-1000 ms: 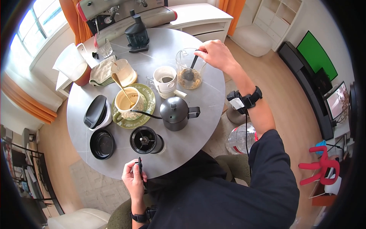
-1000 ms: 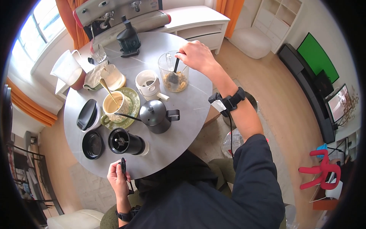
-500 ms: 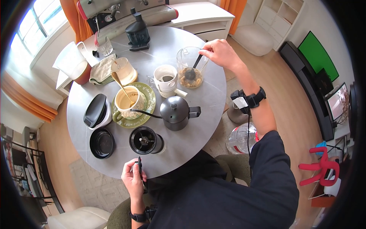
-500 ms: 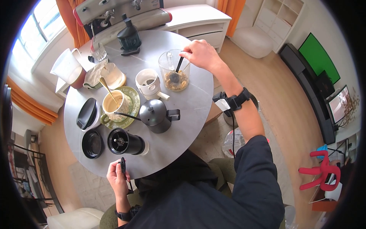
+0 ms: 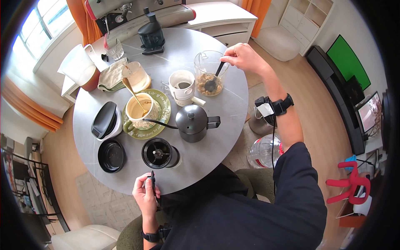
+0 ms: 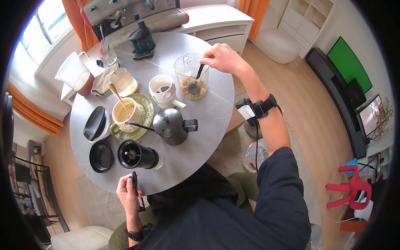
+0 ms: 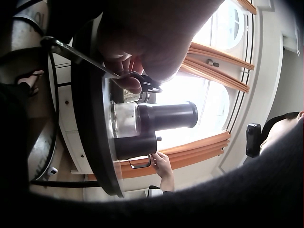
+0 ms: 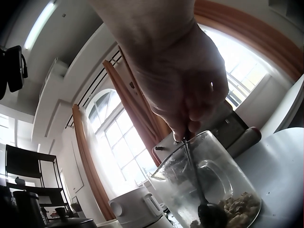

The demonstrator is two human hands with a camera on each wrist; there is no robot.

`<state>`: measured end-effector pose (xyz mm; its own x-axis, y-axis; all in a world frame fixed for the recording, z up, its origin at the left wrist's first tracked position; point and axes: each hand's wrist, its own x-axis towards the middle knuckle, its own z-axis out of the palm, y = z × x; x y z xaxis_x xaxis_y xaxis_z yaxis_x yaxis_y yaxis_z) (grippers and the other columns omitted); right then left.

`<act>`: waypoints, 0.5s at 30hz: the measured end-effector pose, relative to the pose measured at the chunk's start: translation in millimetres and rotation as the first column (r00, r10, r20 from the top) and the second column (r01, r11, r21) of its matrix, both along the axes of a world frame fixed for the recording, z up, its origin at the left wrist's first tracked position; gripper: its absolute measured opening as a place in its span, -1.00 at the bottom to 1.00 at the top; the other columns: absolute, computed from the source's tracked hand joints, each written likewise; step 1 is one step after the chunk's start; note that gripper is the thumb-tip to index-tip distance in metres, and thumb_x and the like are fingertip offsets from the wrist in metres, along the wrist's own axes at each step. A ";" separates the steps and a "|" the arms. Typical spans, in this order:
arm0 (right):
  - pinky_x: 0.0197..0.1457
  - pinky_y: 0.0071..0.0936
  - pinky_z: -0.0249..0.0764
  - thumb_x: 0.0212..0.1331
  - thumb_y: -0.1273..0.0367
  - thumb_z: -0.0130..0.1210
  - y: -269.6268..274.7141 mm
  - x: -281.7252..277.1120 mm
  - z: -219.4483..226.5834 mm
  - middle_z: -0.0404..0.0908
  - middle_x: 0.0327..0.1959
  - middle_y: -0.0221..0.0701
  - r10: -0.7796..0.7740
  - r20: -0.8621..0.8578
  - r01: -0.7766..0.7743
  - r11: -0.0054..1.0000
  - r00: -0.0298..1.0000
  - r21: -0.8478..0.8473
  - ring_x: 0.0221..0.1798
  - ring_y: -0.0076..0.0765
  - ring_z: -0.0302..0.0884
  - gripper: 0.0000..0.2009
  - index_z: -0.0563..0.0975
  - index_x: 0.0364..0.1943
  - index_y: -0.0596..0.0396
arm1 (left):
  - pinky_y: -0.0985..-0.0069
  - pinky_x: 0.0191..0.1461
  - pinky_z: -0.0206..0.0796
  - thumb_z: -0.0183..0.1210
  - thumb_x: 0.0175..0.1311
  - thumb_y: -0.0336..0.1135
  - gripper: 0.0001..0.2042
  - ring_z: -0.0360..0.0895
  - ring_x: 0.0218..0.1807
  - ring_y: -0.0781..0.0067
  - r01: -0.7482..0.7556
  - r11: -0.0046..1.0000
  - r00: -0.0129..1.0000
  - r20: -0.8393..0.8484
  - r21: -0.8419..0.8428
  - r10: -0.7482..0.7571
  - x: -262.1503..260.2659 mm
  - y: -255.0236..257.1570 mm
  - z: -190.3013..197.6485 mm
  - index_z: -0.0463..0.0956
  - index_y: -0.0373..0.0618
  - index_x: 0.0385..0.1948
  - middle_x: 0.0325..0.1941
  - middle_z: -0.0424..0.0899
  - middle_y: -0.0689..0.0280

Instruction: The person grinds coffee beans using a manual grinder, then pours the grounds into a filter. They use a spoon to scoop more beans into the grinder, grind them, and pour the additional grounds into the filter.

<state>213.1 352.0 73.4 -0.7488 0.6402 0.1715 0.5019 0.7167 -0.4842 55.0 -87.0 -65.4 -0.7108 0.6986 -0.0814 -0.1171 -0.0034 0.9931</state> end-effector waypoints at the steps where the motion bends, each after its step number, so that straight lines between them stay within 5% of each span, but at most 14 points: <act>1: -0.37 -0.40 0.40 0.14 0.21 0.19 -0.6 0.3 1.7 0.49 -0.67 -0.31 -0.002 0.000 0.002 1.000 1.000 -0.022 -0.57 -0.41 0.43 -0.72 0.66 -0.35 0.18 | 0.73 -0.62 0.22 0.02 0.41 -0.34 -0.81 0.39 -0.64 0.67 0.002 1.000 1.000 0.002 0.001 -0.002 0.0 0.0 0.3 0.42 -0.32 -0.18 -0.11 0.56 0.18; 8: -0.56 -0.60 0.32 0.20 0.22 0.18 5.0 1.4 2.8 0.44 -0.71 -0.52 0.055 0.003 -0.055 0.998 0.999 -0.015 -0.64 -0.66 0.32 -0.73 0.62 -0.43 0.18 | 0.73 -0.63 0.21 0.01 0.41 -0.37 -0.83 0.38 -0.64 0.68 -0.006 1.000 1.000 0.009 -0.001 0.006 0.0 -0.1 0.0 0.42 -0.33 -0.18 -0.11 0.56 0.19; 11: -0.50 -0.54 0.37 0.17 0.21 0.18 8.5 0.7 0.6 0.47 -0.69 -0.48 0.077 -0.007 -0.077 0.986 0.997 -0.146 -0.64 -0.58 0.37 -0.75 0.67 -0.34 0.14 | 0.74 -0.69 0.15 -0.03 0.45 -0.28 -0.78 0.32 -0.70 0.70 -0.015 1.000 0.998 -0.064 0.000 0.015 0.6 1.4 -3.3 0.43 -0.29 -0.17 -0.22 0.63 0.24; 15: -0.57 -0.64 0.27 0.23 0.27 0.15 10.8 1.5 -4.9 0.41 -0.71 -0.57 0.034 -0.072 -0.045 0.985 0.997 -0.166 -0.65 -0.70 0.28 -0.75 0.59 -0.47 0.17 | 0.74 -0.68 0.15 -0.03 0.44 -0.28 -0.78 0.33 -0.70 0.70 -0.032 0.999 0.998 -0.056 0.005 0.032 2.4 3.1 -0.4 0.43 -0.29 -0.18 -0.22 0.63 0.23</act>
<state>214.6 362.8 68.5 -0.7644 0.6342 0.1162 0.4364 0.6416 -0.6308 57.4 -83.9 -65.8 -0.7360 0.6760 -0.0375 -0.0605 -0.0105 0.9981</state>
